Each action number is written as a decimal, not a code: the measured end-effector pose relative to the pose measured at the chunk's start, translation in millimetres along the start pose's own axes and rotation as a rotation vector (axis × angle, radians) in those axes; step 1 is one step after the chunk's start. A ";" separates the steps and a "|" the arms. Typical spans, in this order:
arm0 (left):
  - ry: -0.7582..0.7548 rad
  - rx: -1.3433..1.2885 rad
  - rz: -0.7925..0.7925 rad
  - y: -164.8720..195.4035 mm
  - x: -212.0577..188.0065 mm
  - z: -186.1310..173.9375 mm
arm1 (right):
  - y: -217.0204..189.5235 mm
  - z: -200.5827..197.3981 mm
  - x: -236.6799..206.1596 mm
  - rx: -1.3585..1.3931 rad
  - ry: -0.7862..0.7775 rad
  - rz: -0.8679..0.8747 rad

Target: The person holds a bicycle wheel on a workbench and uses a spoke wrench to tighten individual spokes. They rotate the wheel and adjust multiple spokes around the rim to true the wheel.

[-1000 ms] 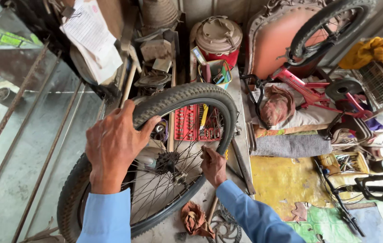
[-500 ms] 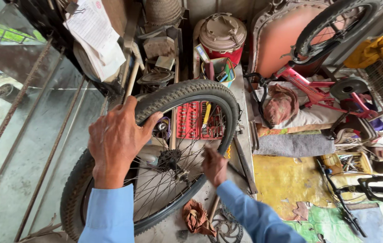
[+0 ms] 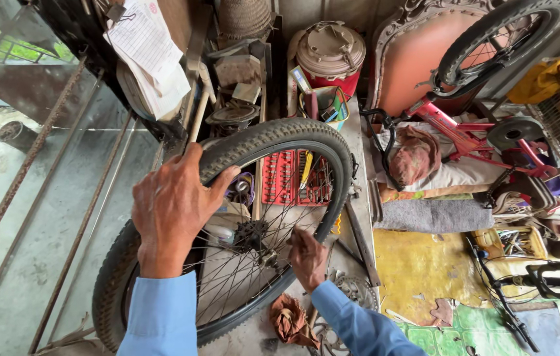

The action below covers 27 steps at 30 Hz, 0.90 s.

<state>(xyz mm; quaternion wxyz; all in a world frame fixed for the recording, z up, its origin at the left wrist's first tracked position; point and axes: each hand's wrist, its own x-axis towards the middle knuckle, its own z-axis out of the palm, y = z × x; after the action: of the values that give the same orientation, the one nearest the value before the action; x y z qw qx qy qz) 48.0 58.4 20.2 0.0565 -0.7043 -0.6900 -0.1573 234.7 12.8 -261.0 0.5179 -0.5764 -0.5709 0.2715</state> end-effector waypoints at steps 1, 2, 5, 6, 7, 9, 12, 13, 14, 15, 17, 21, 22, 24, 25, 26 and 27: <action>0.043 0.006 0.025 -0.6 0.4 -0.8 | 1.8 -3.1 0.2 -0.035 0.007 -0.031; 0.085 0.015 0.048 -0.6 0.5 -1.8 | 3.9 -8.2 2.6 -0.067 0.012 -0.061; -0.020 -0.013 -0.011 3.9 1.2 -5.0 | 12.0 -22.5 29.1 -0.141 0.072 -0.042; -0.037 -0.018 -0.016 6.6 1.0 -6.1 | 14.4 -26.3 40.1 -0.165 0.102 -0.020; -0.054 -0.026 -0.020 9.6 0.2 -6.8 | 15.7 -28.4 47.0 -0.185 0.099 -0.033; -0.053 -0.018 -0.011 14.1 0.3 -8.0 | 16.0 -30.2 52.5 -0.222 0.097 -0.057; -0.028 0.002 0.013 17.3 2.5 -6.3 | 13.5 -27.5 41.8 -0.127 0.136 -0.306; -0.046 -0.003 0.014 15.9 4.3 -5.2 | 13.1 -26.6 37.6 -0.138 0.104 -0.278; -0.063 -0.011 0.024 14.3 7.3 -3.4 | 12.6 -25.3 33.9 -0.152 0.081 -0.248; -0.025 -0.020 0.032 13.5 7.3 -0.3 | 12.8 -25.4 32.3 -0.172 0.067 -0.216; 0.053 -0.056 0.075 10.9 9.9 7.4 | 12.3 -25.6 35.5 -0.292 0.039 -0.284; -0.041 0.020 0.043 1.0 27.6 32.1 | -0.6 -27.4 45.4 -0.614 -0.194 -0.136; -0.057 -0.025 0.037 -3.2 32.4 40.0 | -6.5 -28.6 44.4 -0.563 -0.112 -0.146; -0.020 -0.076 0.103 -11.4 41.9 59.0 | -17.7 -27.1 40.9 -0.466 0.045 -0.204; 0.036 -0.081 0.172 -17.2 45.7 67.2 | -24.7 -28.3 39.7 -0.416 0.115 -0.251; 0.052 -0.259 0.247 -23.1 48.3 75.0 | -31.9 -28.3 38.2 -0.406 0.110 -0.179; 0.065 -0.432 0.314 -24.3 50.6 85.0 | -38.5 -27.9 36.2 -0.389 0.100 -0.111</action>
<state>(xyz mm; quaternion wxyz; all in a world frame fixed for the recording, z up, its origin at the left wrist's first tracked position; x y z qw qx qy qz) 36.0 132.9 -48.2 -0.0492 -0.7930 -0.5204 -0.3127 252.6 31.6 -207.1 0.4387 -0.6461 -0.6168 0.0982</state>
